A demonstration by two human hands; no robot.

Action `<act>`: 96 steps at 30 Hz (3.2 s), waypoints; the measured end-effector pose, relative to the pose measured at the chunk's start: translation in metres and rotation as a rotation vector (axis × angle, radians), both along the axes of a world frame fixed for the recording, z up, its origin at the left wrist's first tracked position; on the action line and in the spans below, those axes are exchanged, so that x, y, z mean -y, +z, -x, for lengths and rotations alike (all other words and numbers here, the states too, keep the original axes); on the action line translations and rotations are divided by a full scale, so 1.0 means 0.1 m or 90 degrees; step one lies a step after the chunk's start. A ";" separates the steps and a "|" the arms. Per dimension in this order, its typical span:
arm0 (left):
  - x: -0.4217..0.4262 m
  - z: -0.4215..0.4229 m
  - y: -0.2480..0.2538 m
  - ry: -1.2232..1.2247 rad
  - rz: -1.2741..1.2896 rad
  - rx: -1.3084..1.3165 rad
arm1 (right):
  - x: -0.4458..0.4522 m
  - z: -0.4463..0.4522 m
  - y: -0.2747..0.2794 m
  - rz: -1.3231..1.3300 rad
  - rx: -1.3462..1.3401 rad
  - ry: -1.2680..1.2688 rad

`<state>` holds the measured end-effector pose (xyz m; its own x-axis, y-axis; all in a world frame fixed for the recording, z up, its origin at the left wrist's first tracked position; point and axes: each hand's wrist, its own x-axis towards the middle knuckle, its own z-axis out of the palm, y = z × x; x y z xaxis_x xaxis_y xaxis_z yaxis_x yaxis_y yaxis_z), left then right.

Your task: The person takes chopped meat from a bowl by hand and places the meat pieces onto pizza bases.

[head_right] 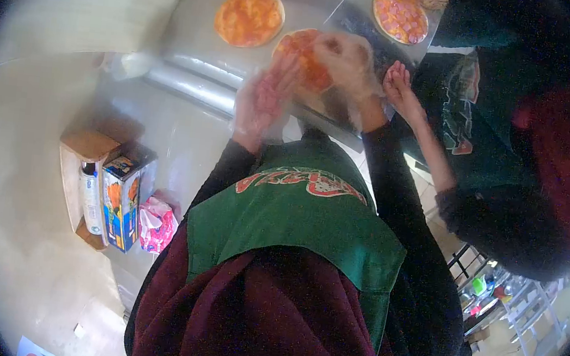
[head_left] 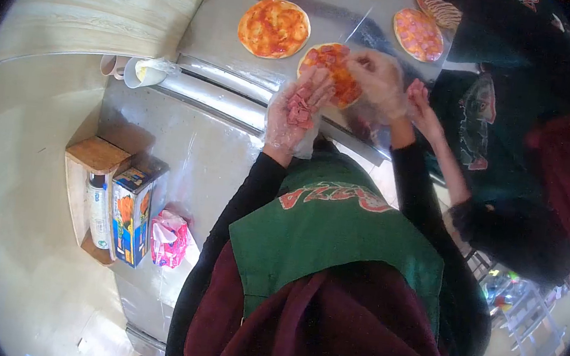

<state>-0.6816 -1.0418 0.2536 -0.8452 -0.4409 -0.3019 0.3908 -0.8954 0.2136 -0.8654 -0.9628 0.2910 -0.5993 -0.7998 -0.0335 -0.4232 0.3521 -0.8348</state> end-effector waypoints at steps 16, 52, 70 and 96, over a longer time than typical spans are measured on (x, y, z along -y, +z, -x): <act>-0.03 0.01 0.07 0.009 -0.018 -0.024 | 0.00 -0.04 0.04 -0.112 -0.118 0.042; -0.01 0.12 0.10 0.033 -0.076 0.054 | 0.04 -0.67 0.13 0.067 -0.368 0.185; 0.13 0.00 0.07 0.065 -0.049 -0.040 | -0.03 -0.25 -0.01 0.061 0.311 -0.036; 0.05 0.01 0.15 0.029 -0.059 -0.050 | -0.23 -0.01 -0.19 -0.140 -0.065 -0.023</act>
